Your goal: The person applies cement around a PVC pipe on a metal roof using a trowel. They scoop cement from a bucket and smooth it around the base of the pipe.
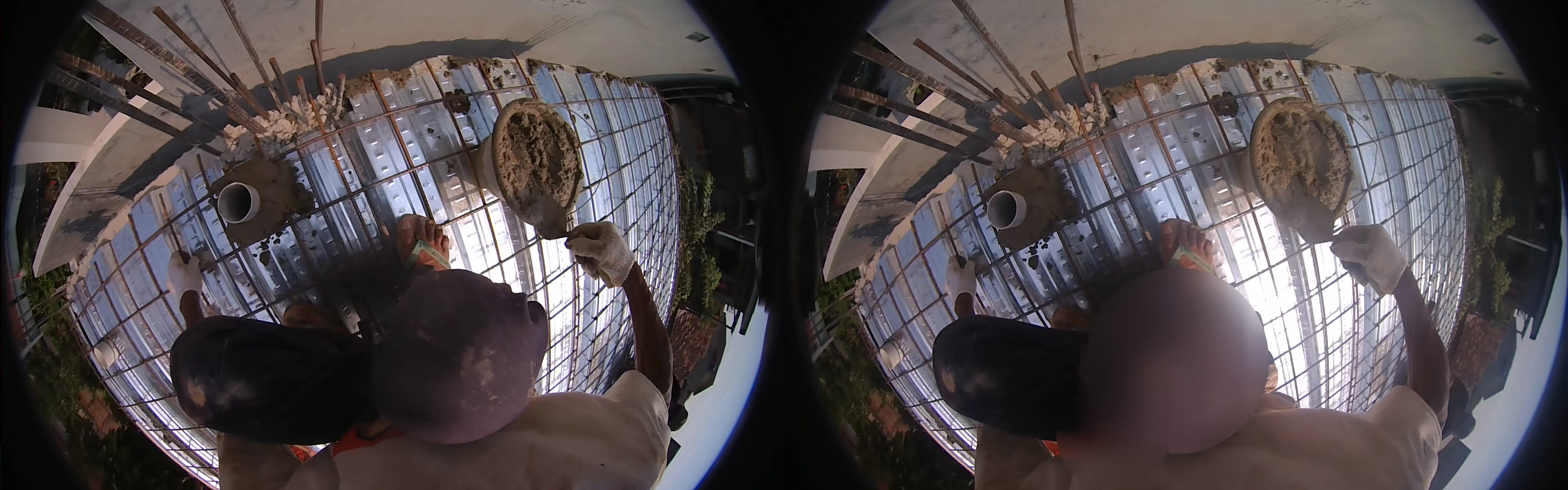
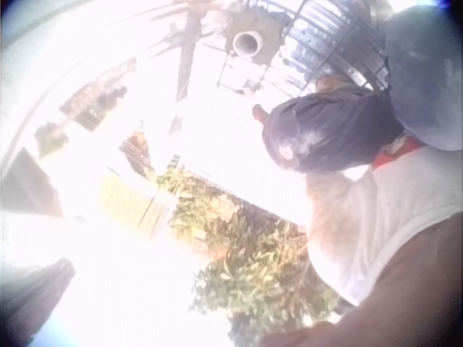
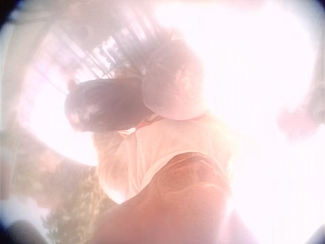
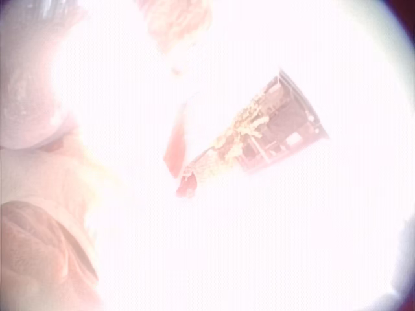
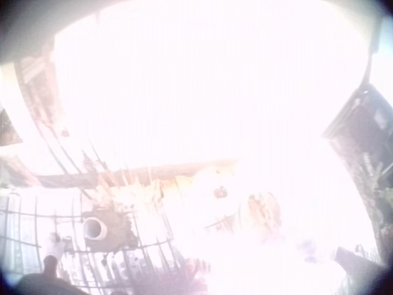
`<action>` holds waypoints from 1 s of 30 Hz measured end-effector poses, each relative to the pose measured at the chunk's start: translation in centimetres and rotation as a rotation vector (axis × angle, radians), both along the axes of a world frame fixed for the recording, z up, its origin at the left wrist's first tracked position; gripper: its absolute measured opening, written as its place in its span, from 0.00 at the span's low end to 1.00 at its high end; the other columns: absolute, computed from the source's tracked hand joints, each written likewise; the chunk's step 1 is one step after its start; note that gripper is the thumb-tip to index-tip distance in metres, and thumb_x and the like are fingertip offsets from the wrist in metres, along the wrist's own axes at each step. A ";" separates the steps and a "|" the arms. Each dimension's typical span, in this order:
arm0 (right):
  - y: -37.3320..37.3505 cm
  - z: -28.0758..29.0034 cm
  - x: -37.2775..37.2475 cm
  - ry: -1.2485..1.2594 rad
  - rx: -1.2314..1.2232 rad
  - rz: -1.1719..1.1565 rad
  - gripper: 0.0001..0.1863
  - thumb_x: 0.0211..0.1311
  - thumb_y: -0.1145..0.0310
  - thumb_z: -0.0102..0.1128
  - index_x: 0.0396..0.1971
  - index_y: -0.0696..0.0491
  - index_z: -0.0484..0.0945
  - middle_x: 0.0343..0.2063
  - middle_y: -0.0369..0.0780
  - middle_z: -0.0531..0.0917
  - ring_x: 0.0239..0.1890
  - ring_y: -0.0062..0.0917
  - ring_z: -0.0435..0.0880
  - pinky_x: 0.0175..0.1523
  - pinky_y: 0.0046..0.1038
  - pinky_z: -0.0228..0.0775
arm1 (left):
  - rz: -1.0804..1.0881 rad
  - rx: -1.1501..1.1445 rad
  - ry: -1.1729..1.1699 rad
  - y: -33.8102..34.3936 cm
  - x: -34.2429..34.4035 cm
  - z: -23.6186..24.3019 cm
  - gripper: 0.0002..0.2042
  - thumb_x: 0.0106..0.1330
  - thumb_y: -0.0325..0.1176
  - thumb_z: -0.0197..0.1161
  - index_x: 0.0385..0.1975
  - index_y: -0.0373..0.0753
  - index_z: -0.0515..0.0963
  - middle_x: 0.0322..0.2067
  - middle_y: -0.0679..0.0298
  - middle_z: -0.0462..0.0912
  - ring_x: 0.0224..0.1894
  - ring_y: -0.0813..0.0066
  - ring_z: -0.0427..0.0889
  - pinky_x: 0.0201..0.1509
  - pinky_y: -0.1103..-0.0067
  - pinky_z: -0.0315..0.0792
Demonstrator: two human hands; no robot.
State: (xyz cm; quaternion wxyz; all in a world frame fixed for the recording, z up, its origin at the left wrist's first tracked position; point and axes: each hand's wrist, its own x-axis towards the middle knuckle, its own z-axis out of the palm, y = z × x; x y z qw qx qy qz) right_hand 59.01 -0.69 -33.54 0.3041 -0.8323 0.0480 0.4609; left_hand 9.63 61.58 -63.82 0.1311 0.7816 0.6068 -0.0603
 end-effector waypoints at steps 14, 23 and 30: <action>-4.4 -7.3 -4.9 -0.471 0.331 0.087 0.09 0.72 0.69 0.64 0.41 0.60 0.81 0.21 0.34 0.77 0.15 0.15 0.71 0.19 0.21 0.64 | -0.065 0.023 -0.059 -0.4 0.4 -0.6 0.15 0.65 0.40 0.69 0.43 0.36 0.82 0.41 0.48 0.89 0.46 0.43 0.88 0.54 0.56 0.78; 6.9 -6.7 -8.0 -0.429 0.137 0.003 0.15 0.70 0.69 0.63 0.50 0.62 0.85 0.24 0.31 0.79 0.21 0.11 0.72 0.25 0.20 0.62 | -0.003 0.022 -0.046 -0.1 -0.6 0.1 0.15 0.64 0.41 0.68 0.43 0.36 0.83 0.43 0.46 0.90 0.52 0.43 0.88 0.59 0.55 0.76; 16.8 -15.9 -14.5 -0.217 0.274 0.367 0.18 0.64 0.65 0.70 0.47 0.63 0.87 0.29 0.36 0.84 0.33 0.20 0.82 0.41 0.28 0.74 | 0.013 0.070 -0.035 -0.6 0.3 1.0 0.17 0.63 0.42 0.68 0.46 0.37 0.85 0.45 0.48 0.90 0.51 0.45 0.89 0.59 0.51 0.76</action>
